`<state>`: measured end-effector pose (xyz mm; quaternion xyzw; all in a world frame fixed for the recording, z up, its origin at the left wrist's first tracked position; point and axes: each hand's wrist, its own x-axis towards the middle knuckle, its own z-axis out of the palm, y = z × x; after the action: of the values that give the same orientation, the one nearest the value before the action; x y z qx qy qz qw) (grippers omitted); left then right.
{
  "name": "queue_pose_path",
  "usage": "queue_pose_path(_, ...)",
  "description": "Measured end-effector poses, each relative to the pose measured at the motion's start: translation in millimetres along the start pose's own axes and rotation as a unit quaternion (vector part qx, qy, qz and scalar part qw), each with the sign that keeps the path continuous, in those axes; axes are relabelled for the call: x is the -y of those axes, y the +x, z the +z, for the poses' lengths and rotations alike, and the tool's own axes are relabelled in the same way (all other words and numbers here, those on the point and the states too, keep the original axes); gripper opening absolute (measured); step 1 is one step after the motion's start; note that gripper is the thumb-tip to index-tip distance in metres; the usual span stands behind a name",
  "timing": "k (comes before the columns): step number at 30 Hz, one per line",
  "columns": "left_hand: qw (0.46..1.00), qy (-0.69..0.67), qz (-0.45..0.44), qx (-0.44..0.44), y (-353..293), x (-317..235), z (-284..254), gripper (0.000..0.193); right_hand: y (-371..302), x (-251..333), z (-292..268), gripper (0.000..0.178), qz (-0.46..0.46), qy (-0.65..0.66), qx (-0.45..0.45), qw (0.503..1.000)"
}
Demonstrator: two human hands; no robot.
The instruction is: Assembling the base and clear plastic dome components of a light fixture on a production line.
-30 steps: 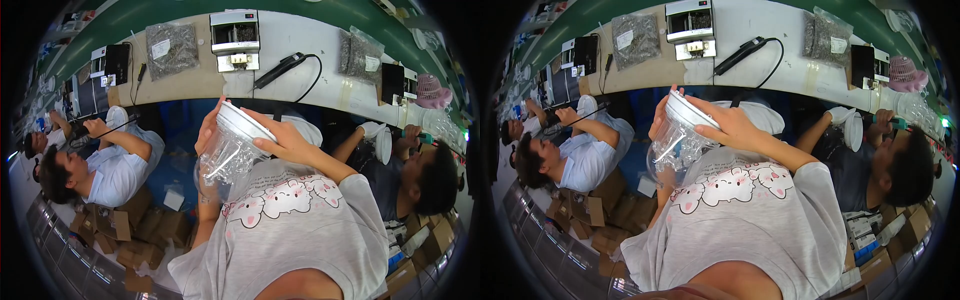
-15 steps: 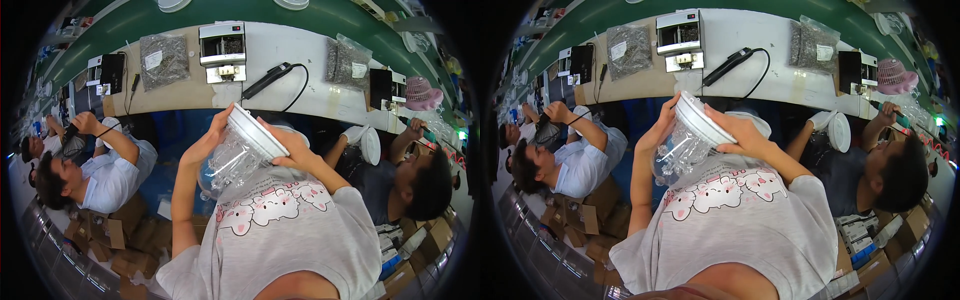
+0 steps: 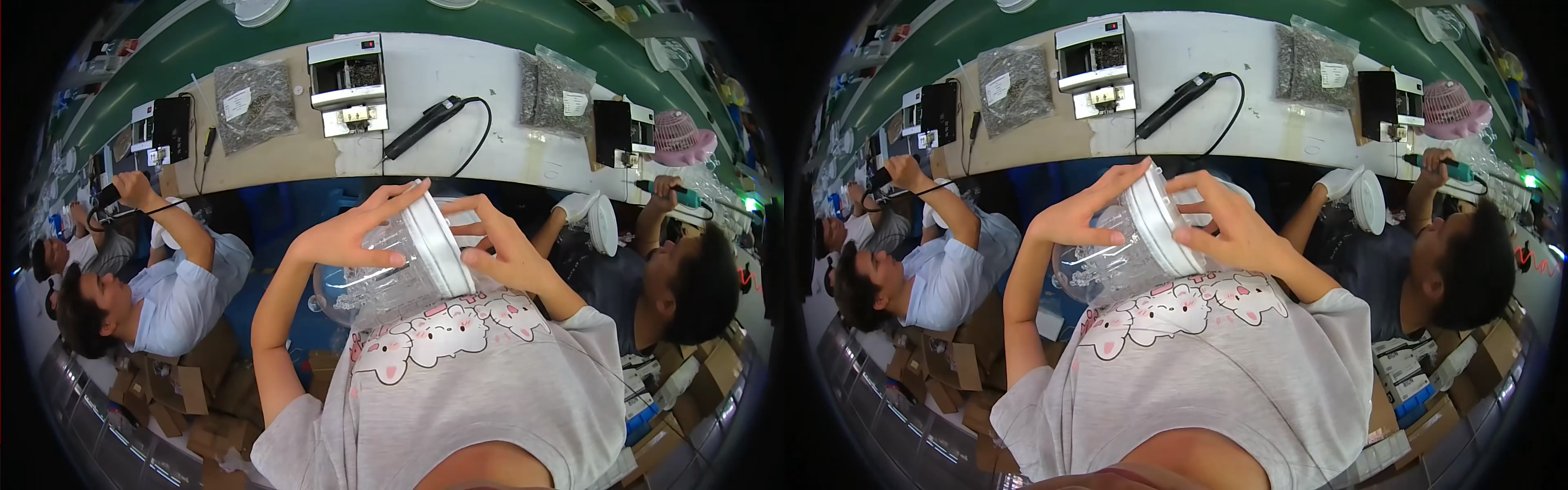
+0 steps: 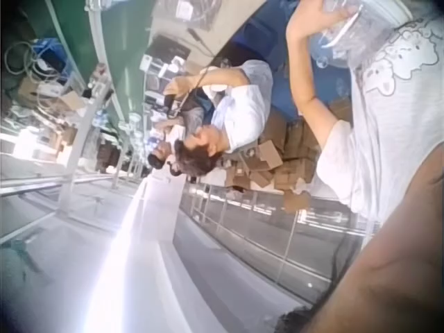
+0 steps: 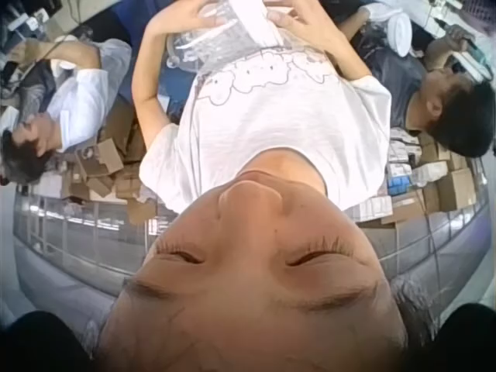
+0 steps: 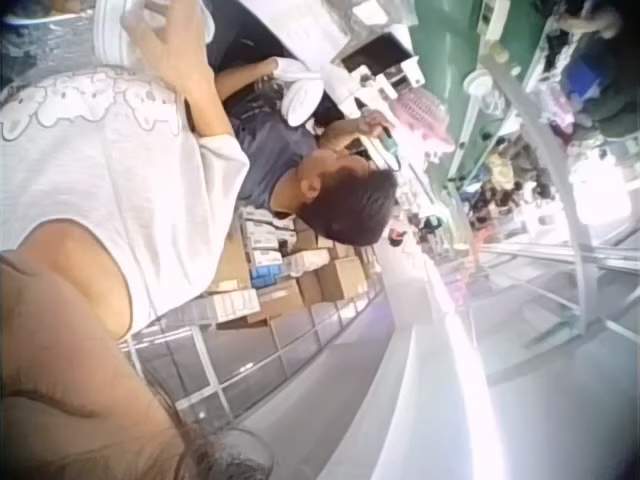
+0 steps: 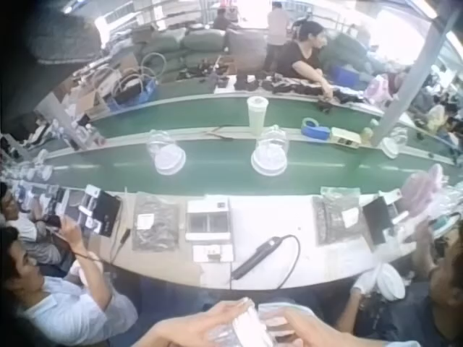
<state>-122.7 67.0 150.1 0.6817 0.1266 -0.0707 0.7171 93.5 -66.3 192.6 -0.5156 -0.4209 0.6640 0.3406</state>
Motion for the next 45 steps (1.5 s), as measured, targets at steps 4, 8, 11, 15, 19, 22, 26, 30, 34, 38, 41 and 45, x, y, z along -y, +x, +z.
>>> queue_pose_path(4,0.999,0.028,0.016,-0.002,1,-2,2,0.082,8,6,-1,0.050,0.007,-0.065,-0.012,0.998)
queue_pose_path(8,1.000,0.027,0.015,-0.004,1,0,3,0.083,11,6,-3,0.047,-0.025,-0.077,-0.009,0.997)
queue_pose_path(11,1.000,0.012,0.028,-0.007,-6,9,2,0.083,18,6,-13,0.042,0.011,-0.080,0.046,0.996)
queue_pose_path(15,0.993,-0.102,0.057,-0.026,-17,39,6,0.085,31,-24,-4,0.037,-0.070,-0.083,0.023,0.994)
queue_pose_path(19,0.973,-0.217,0.049,-0.061,-26,58,10,0.092,34,-36,16,0.033,-0.106,-0.071,-0.050,0.991)
queue_pose_path(22,0.968,-0.238,0.048,-0.067,-27,57,12,0.094,35,-34,15,0.022,-0.220,-0.126,-0.058,0.966)
queue_pose_path(26,0.974,-0.218,0.051,-0.037,-23,54,8,0.094,44,-14,15,0.014,-0.139,-0.180,-0.034,0.973)
queue_pose_path(30,0.974,-0.222,0.040,-0.030,-21,48,7,0.093,48,-9,9,0.012,-0.234,-0.283,0.011,0.930)
queue_pose_path(34,0.978,-0.202,0.055,-0.002,-14,45,2,0.092,49,-13,6,0.010,-0.266,-0.259,0.040,0.928)
queue_pose_path(38,0.979,-0.190,0.069,0.005,-13,49,4,0.092,48,-15,6,0.010,-0.274,-0.226,0.043,0.934)
queue_pose_path(41,0.979,-0.188,0.072,0.014,-11,48,2,0.091,46,-12,4,0.010,-0.266,-0.229,0.044,0.935)
queue_pose_path(45,0.977,-0.197,0.082,0.005,-15,56,3,0.092,46,-13,-9,0.010,-0.188,-0.164,0.061,0.967)
